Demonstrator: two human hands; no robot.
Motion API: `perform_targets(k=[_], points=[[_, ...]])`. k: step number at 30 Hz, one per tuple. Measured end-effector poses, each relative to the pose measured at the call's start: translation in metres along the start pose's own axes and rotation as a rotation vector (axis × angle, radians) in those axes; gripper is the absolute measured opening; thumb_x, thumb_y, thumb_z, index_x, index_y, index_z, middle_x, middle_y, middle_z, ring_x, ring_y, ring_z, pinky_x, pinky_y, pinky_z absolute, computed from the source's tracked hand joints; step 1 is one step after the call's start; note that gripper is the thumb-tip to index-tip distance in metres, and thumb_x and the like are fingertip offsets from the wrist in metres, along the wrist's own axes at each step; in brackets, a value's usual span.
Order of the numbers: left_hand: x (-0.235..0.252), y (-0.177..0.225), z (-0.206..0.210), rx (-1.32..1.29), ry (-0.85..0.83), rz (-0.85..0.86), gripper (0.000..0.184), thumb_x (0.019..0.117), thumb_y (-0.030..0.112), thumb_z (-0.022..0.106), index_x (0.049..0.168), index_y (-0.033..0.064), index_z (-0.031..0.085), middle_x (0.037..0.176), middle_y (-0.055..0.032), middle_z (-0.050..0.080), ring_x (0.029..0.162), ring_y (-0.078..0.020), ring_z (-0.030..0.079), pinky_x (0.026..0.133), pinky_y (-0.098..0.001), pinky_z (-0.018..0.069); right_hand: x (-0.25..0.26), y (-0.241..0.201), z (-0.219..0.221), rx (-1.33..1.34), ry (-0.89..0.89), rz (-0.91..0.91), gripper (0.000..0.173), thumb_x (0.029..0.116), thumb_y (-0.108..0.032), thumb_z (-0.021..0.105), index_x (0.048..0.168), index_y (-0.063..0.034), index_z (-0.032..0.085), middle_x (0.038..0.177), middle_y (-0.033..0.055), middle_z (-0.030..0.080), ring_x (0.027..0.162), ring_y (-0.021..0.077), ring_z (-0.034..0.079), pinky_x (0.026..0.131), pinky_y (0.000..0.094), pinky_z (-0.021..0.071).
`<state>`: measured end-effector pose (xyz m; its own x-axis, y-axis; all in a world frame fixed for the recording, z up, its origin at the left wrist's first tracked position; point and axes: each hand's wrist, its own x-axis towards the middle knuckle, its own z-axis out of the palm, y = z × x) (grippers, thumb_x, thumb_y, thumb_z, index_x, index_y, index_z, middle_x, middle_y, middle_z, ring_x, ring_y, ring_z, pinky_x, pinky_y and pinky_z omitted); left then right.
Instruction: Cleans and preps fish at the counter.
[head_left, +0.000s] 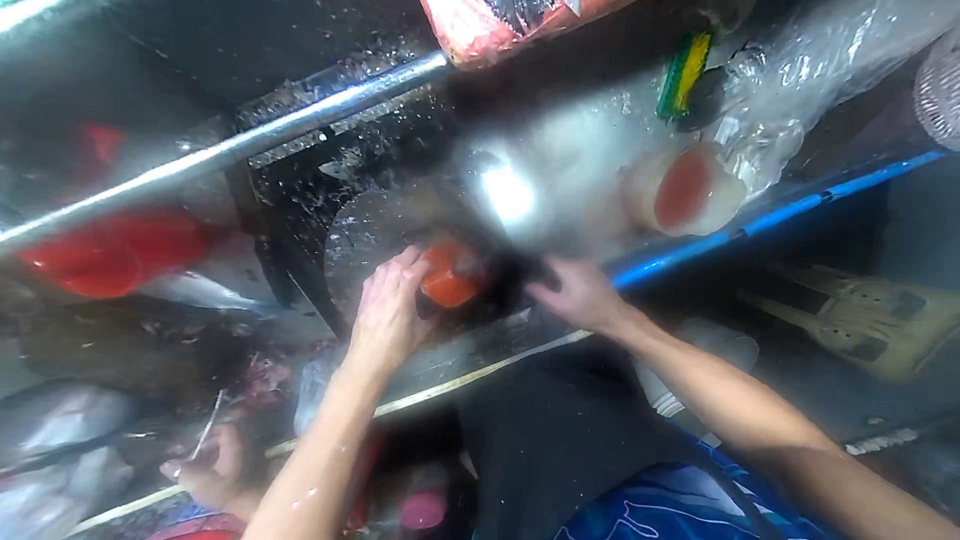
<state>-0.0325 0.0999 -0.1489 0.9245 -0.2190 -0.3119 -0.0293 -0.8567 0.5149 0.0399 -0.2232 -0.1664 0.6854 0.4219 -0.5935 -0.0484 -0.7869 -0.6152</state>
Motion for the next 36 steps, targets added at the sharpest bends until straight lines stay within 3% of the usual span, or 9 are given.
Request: perform_targets(k=[4, 8, 11, 15, 18, 25, 28, 31, 36], points=[[-0.007, 0.013, 0.006, -0.006, 0.08, -0.021, 0.075, 0.0736, 0.008, 0.083, 0.141, 0.012, 0.051, 0.156, -0.0134, 0.046, 0.14, -0.0371, 0.047, 0.109, -0.0574, 0.0438, 0.041, -0.017, 0.029, 0.011, -0.181, 0.027, 0.041, 0.0972, -0.052, 0.061, 0.121, -0.0188, 0.07, 0.09, 0.0058, 0.073, 0.085, 0.0253, 0.073, 0.073, 0.0563, 0.0599], [-0.019, 0.018, 0.024, -0.02, 0.231, 0.006, 0.063, 0.0758, 0.008, 0.081, 0.134, 0.0107, 0.059, 0.151, -0.0165, 0.051, 0.137, -0.0395, 0.049, 0.11, -0.0593, 0.0418, 0.03, -0.041, -0.007, -0.019, -0.013, -0.157, 0.035, 0.0973, -0.048, 0.065, 0.113, -0.0179, 0.072, 0.083, 0.0033, 0.073, 0.078, 0.0194, 0.072, 0.067, 0.0488, 0.0594], [-0.046, 0.019, 0.057, -0.012, 0.363, 0.103, 0.032, 0.0895, 0.013, 0.073, 0.12, 0.0115, 0.066, 0.15, -0.0142, 0.052, 0.14, -0.0375, 0.046, 0.115, -0.0602, 0.0353, 0.017, -0.058, -0.027, 0.117, 0.133, -0.366, 0.023, 0.096, -0.038, 0.068, 0.099, -0.0155, 0.07, 0.075, -0.0013, 0.069, 0.067, 0.0115, 0.068, 0.059, 0.0406, 0.0574], [-0.066, 0.01, 0.088, 0.063, 0.484, 0.239, 0.024, 0.099, 0.011, 0.059, 0.121, 0.0168, 0.064, 0.153, -0.0113, 0.05, 0.147, -0.0359, 0.04, 0.121, -0.0633, 0.0245, 0.011, -0.061, -0.027, -0.051, 0.079, -0.416, 0.03, 0.0973, -0.044, 0.066, 0.106, -0.0165, 0.071, 0.078, 0.0005, 0.071, 0.07, 0.0145, 0.069, 0.061, 0.0428, 0.0573], [-0.063, 0.007, 0.088, 0.067, 0.496, 0.236, 0.026, 0.0975, 0.009, 0.06, 0.121, 0.0172, 0.067, 0.152, -0.011, 0.052, 0.146, -0.0367, 0.04, 0.12, -0.0637, 0.0254, 0.015, -0.07, -0.018, -0.121, 0.073, -0.519, 0.027, 0.0977, -0.04, 0.066, 0.105, -0.0147, 0.07, 0.076, 0.0013, 0.07, 0.069, 0.0154, 0.07, 0.06, 0.043, 0.0578], [-0.053, -0.001, 0.069, 0.085, 0.436, 0.259, 0.029, 0.1019, 0.023, 0.06, 0.131, 0.0225, 0.064, 0.155, -0.0101, 0.05, 0.146, -0.0371, 0.042, 0.118, -0.0646, 0.0296, 0.053, -0.06, 0.006, -0.48, -0.141, -0.207, 0.039, 0.0981, -0.05, 0.059, 0.114, -0.0166, 0.072, 0.09, 0.0077, 0.074, 0.087, 0.028, 0.073, 0.075, 0.0563, 0.0594], [-0.054, -0.004, 0.066, 0.114, 0.386, 0.293, 0.028, 0.1023, 0.023, 0.061, 0.13, 0.0231, 0.063, 0.154, -0.0099, 0.05, 0.145, -0.0376, 0.043, 0.116, -0.066, 0.0309, 0.036, -0.084, -0.017, -0.343, -0.038, -0.418, 0.038, 0.0976, -0.047, 0.062, 0.113, -0.0151, 0.075, 0.089, 0.0044, 0.075, 0.084, 0.0194, 0.073, 0.075, 0.0483, 0.0606], [-0.053, -0.007, 0.062, 0.113, 0.388, 0.321, 0.029, 0.1008, 0.019, 0.061, 0.129, 0.0224, 0.064, 0.153, -0.01, 0.051, 0.144, -0.0375, 0.044, 0.116, -0.0654, 0.0311, 0.025, -0.098, -0.016, 0.002, 0.12, -0.734, 0.022, 0.0951, -0.026, 0.07, 0.101, -0.0051, 0.074, 0.081, 0.0042, 0.073, 0.073, 0.0112, 0.07, 0.065, 0.0365, 0.061], [-0.054, -0.002, 0.058, 0.065, 0.412, 0.317, 0.035, 0.1, 0.013, 0.06, 0.133, 0.0236, 0.063, 0.154, -0.0089, 0.052, 0.145, -0.036, 0.044, 0.117, -0.0652, 0.0306, 0.063, -0.046, 0.016, -0.419, -0.111, -0.212, 0.037, 0.0964, -0.046, 0.063, 0.108, -0.0128, 0.073, 0.09, 0.009, 0.074, 0.086, 0.0267, 0.073, 0.077, 0.0565, 0.0595]])
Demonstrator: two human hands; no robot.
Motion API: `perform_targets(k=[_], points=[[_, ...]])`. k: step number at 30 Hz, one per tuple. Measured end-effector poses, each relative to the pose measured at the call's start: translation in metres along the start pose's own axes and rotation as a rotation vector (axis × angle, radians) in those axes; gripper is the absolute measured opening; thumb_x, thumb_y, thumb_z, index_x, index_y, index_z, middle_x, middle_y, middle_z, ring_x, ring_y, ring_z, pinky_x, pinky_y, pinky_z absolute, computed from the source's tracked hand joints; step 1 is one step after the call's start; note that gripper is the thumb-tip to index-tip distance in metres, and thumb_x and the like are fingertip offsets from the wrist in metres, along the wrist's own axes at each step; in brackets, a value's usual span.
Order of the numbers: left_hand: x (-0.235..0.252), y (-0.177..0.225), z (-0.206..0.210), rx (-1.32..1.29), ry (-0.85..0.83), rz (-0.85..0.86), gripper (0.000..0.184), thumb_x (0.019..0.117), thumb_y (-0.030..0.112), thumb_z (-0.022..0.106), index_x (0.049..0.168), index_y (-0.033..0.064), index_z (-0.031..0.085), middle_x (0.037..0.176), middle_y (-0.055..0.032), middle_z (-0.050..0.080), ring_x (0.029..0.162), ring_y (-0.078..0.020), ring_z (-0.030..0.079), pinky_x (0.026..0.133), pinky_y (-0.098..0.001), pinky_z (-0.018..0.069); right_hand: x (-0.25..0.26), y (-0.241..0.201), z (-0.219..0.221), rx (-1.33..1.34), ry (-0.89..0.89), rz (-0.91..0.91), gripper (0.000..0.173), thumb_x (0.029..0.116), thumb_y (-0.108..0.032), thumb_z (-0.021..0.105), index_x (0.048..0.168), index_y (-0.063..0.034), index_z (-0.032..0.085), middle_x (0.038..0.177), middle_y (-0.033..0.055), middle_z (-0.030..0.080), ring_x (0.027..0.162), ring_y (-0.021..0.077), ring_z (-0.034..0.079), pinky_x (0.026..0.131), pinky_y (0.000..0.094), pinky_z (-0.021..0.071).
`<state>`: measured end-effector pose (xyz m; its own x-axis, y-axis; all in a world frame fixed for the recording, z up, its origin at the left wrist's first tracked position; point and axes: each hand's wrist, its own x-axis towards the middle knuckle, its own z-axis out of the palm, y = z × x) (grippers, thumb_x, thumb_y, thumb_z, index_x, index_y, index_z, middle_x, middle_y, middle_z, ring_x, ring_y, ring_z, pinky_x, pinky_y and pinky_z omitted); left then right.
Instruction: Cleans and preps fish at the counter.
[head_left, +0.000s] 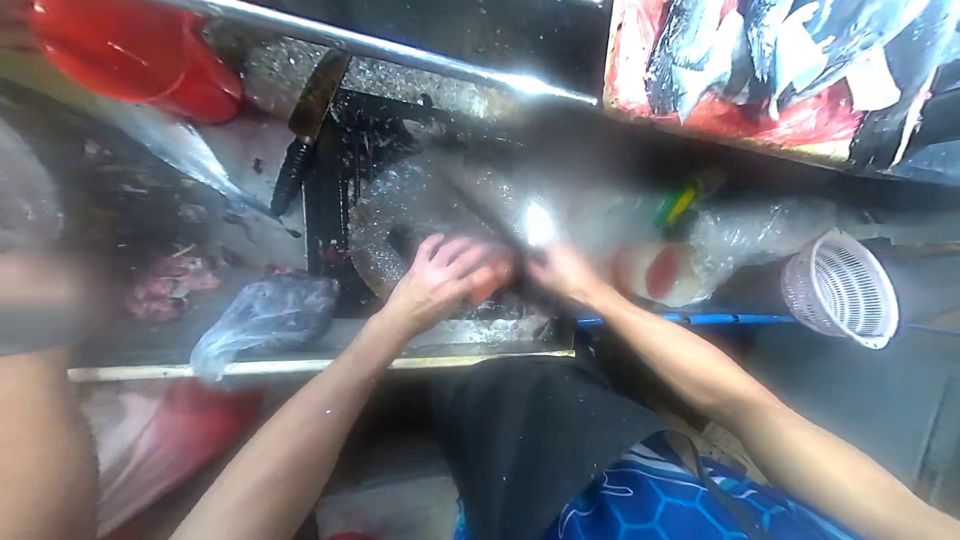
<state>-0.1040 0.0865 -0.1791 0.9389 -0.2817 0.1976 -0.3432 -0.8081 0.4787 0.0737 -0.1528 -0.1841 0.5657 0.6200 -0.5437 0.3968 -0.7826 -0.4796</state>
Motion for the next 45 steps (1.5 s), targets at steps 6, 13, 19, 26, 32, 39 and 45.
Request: perform_targets(k=[6, 13, 19, 26, 32, 39, 45], points=[[-0.001, -0.009, 0.002, 0.018, -0.056, 0.038, 0.032, 0.0982, 0.018, 0.064, 0.13, 0.0243, 0.064, 0.152, -0.0098, 0.052, 0.143, -0.0386, 0.044, 0.115, -0.0655, 0.032, -0.023, -0.028, -0.044, 0.373, 0.352, -0.263, 0.03, 0.0943, -0.034, 0.072, 0.109, -0.0072, 0.075, 0.091, 0.0039, 0.076, 0.083, 0.0107, 0.073, 0.076, 0.0372, 0.0627], [-0.015, 0.001, 0.011, 0.021, 0.059, 0.039, 0.034, 0.1029, 0.016, 0.056, 0.135, 0.0253, 0.061, 0.152, -0.0105, 0.052, 0.144, -0.0382, 0.043, 0.116, -0.0669, 0.0284, -0.01, 0.021, 0.021, 0.149, -0.048, 0.044, 0.036, 0.0965, -0.048, 0.062, 0.105, -0.0142, 0.073, 0.09, 0.0084, 0.073, 0.088, 0.0263, 0.072, 0.078, 0.0569, 0.0584], [-0.022, 0.007, 0.022, 0.029, 0.025, 0.042, 0.029, 0.1029, 0.015, 0.056, 0.131, 0.0204, 0.064, 0.15, -0.0144, 0.052, 0.143, -0.0411, 0.043, 0.117, -0.0677, 0.0261, -0.042, -0.011, -0.035, 0.576, 0.469, -0.324, 0.019, 0.0913, -0.022, 0.074, 0.098, -0.004, 0.075, 0.083, 0.004, 0.075, 0.075, 0.0075, 0.071, 0.069, 0.0324, 0.0618], [-0.009, -0.002, 0.018, 0.029, 0.039, 0.053, 0.026, 0.1015, 0.018, 0.058, 0.127, 0.0196, 0.064, 0.15, -0.0142, 0.053, 0.143, -0.04, 0.044, 0.117, -0.0661, 0.0273, -0.014, 0.001, -0.001, -0.048, -0.048, 0.032, 0.035, 0.096, -0.046, 0.06, 0.109, -0.015, 0.072, 0.09, 0.0098, 0.073, 0.088, 0.0307, 0.073, 0.074, 0.0576, 0.0585], [-0.005, -0.011, 0.005, 0.045, -0.019, 0.102, 0.03, 0.1036, 0.015, 0.056, 0.132, 0.0226, 0.062, 0.151, -0.0123, 0.053, 0.141, -0.0395, 0.046, 0.114, -0.0659, 0.0323, -0.021, -0.011, -0.045, 0.227, 0.21, -0.212, 0.034, 0.0955, -0.042, 0.067, 0.11, -0.0121, 0.076, 0.089, 0.0038, 0.075, 0.082, 0.0153, 0.072, 0.074, 0.0435, 0.0603], [-0.006, -0.005, 0.008, 0.033, 0.038, 0.097, 0.031, 0.1049, 0.017, 0.053, 0.135, 0.0233, 0.061, 0.151, -0.0111, 0.053, 0.143, -0.0375, 0.044, 0.116, -0.0647, 0.0304, -0.015, 0.008, 0.008, -0.008, -0.008, 0.051, 0.034, 0.0965, -0.045, 0.062, 0.104, -0.0136, 0.072, 0.088, 0.0104, 0.073, 0.085, 0.0304, 0.072, 0.073, 0.0583, 0.0584], [-0.011, -0.007, 0.011, 0.016, 0.007, 0.1, 0.029, 0.105, 0.019, 0.053, 0.132, 0.0227, 0.062, 0.151, -0.0125, 0.053, 0.142, -0.0396, 0.045, 0.115, -0.066, 0.031, -0.033, -0.012, -0.034, 0.423, 0.333, -0.202, 0.027, 0.0932, -0.033, 0.073, 0.104, -0.0089, 0.077, 0.085, 0.0024, 0.076, 0.078, 0.0098, 0.072, 0.072, 0.0377, 0.0619]])
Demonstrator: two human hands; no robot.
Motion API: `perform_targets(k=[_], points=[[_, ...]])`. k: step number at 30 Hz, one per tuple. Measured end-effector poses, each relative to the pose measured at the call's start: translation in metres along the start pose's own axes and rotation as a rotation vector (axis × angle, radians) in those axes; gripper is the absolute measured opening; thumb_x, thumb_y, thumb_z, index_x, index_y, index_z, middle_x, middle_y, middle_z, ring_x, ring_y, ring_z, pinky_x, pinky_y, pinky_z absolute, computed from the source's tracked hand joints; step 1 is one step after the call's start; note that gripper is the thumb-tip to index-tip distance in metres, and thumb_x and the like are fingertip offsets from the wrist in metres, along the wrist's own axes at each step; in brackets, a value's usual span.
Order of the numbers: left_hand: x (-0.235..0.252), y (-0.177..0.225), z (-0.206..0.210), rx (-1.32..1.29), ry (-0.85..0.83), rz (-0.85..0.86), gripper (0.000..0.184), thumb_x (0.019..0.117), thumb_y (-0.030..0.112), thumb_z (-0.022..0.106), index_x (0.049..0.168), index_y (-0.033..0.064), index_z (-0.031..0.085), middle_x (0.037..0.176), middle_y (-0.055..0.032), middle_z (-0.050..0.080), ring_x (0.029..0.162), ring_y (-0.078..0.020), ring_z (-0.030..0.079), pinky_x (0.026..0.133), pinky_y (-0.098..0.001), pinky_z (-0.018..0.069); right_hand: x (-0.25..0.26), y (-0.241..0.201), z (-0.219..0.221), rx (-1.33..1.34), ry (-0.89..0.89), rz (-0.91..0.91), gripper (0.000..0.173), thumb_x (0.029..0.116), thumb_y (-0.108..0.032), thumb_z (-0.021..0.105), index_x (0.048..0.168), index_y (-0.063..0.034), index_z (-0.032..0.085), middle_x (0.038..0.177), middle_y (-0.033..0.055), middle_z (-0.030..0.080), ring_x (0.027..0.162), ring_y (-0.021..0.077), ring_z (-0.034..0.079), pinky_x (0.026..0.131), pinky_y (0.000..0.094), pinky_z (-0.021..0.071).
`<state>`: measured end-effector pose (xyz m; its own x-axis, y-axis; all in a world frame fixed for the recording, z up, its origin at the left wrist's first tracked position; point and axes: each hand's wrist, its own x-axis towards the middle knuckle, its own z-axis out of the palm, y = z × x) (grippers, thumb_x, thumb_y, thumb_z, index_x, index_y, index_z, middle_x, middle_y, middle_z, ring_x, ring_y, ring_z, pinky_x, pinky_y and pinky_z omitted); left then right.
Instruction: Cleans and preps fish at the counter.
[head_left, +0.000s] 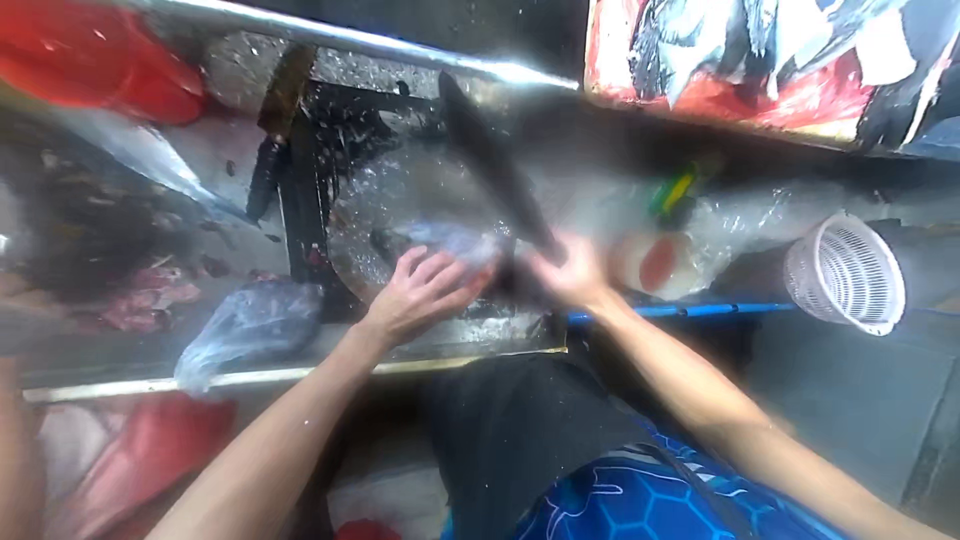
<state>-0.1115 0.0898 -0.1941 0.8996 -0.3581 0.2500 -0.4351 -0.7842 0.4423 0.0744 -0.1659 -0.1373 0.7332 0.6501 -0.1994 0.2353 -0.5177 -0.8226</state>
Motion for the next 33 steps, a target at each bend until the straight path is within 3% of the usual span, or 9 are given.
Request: perform_targets(k=[3, 7, 10, 14, 19, 22, 27, 31, 33], points=[[0.001, 0.003, 0.0, 0.023, 0.001, -0.014, 0.029, 0.1027, 0.016, 0.057, 0.13, 0.0223, 0.063, 0.148, -0.0127, 0.054, 0.141, -0.0388, 0.046, 0.116, -0.0645, 0.0306, -0.009, 0.008, 0.015, 0.089, 0.095, -0.156, 0.018, 0.0921, -0.019, 0.074, 0.098, -0.0018, 0.075, 0.085, 0.0067, 0.075, 0.077, 0.0116, 0.073, 0.072, 0.036, 0.0642], [-0.003, 0.005, 0.002, 0.038, 0.043, -0.013, 0.03, 0.1021, 0.018, 0.058, 0.132, 0.022, 0.062, 0.15, -0.0134, 0.053, 0.143, -0.0388, 0.044, 0.117, -0.0641, 0.0295, -0.017, 0.056, 0.04, -0.303, -0.29, 0.266, 0.033, 0.0952, -0.046, 0.065, 0.103, -0.0152, 0.073, 0.09, 0.0091, 0.073, 0.087, 0.0281, 0.072, 0.075, 0.0583, 0.0582], [-0.003, 0.003, 0.0, 0.038, 0.012, -0.008, 0.031, 0.1029, 0.018, 0.058, 0.133, 0.0228, 0.062, 0.15, -0.013, 0.054, 0.142, -0.0382, 0.046, 0.116, -0.0638, 0.0311, -0.01, 0.033, 0.016, -0.2, -0.158, 0.168, 0.036, 0.0947, -0.048, 0.066, 0.106, -0.0147, 0.076, 0.087, 0.0057, 0.075, 0.081, 0.0208, 0.073, 0.073, 0.0513, 0.0605], [0.0, 0.006, -0.006, 0.048, -0.019, -0.016, 0.026, 0.1029, 0.017, 0.057, 0.129, 0.0204, 0.061, 0.15, -0.0121, 0.054, 0.142, -0.0376, 0.046, 0.116, -0.063, 0.0312, -0.016, 0.01, 0.013, 0.106, 0.138, -0.188, 0.019, 0.093, -0.022, 0.073, 0.095, -0.0025, 0.074, 0.079, 0.0055, 0.073, 0.07, 0.0109, 0.07, 0.064, 0.0348, 0.0617], [-0.008, 0.008, -0.003, 0.079, 0.001, -0.006, 0.026, 0.1016, 0.019, 0.058, 0.127, 0.0211, 0.066, 0.149, -0.0142, 0.054, 0.142, -0.0391, 0.046, 0.117, -0.0634, 0.0296, -0.012, 0.057, 0.053, -0.342, -0.356, 0.339, 0.035, 0.0947, -0.046, 0.063, 0.101, -0.0127, 0.073, 0.087, 0.0106, 0.072, 0.084, 0.0302, 0.072, 0.073, 0.0593, 0.0584], [-0.015, 0.007, 0.002, 0.072, 0.007, -0.005, 0.025, 0.1019, 0.018, 0.059, 0.126, 0.0208, 0.067, 0.15, -0.0132, 0.054, 0.143, -0.0378, 0.044, 0.118, -0.0629, 0.0292, 0.002, 0.045, 0.033, -0.259, -0.394, 0.371, 0.04, 0.0945, -0.049, 0.067, 0.103, -0.0108, 0.074, 0.09, 0.0123, 0.073, 0.086, 0.0316, 0.072, 0.077, 0.0615, 0.0586], [-0.006, 0.007, -0.001, 0.095, -0.025, -0.003, 0.031, 0.1001, 0.018, 0.061, 0.131, 0.021, 0.063, 0.149, -0.015, 0.053, 0.141, -0.04, 0.046, 0.116, -0.063, 0.0309, -0.014, 0.032, 0.015, -0.08, -0.023, 0.151, 0.029, 0.0943, -0.042, 0.068, 0.101, -0.015, 0.075, 0.085, 0.0026, 0.074, 0.08, 0.0153, 0.072, 0.072, 0.0465, 0.0608], [-0.026, 0.015, 0.004, 0.105, 0.012, -0.04, 0.036, 0.0991, 0.021, 0.063, 0.135, 0.0241, 0.061, 0.153, -0.0118, 0.051, 0.145, -0.0378, 0.042, 0.118, -0.063, 0.0299, -0.023, 0.05, 0.05, -0.207, -0.33, 0.328, 0.035, 0.094, -0.043, 0.068, 0.107, -0.0122, 0.075, 0.093, 0.0108, 0.074, 0.088, 0.0278, 0.073, 0.079, 0.0589, 0.0604], [-0.014, 0.02, 0.013, 0.16, 0.105, -0.063, 0.039, 0.1015, 0.027, 0.058, 0.14, 0.0277, 0.054, 0.151, -0.0097, 0.052, 0.143, -0.0347, 0.043, 0.116, -0.0593, 0.0311, -0.007, 0.056, 0.036, -0.149, -0.404, 0.412, 0.04, 0.0934, -0.045, 0.069, 0.106, -0.0076, 0.074, 0.097, 0.0148, 0.074, 0.091, 0.0319, 0.072, 0.081, 0.0622, 0.0588]])
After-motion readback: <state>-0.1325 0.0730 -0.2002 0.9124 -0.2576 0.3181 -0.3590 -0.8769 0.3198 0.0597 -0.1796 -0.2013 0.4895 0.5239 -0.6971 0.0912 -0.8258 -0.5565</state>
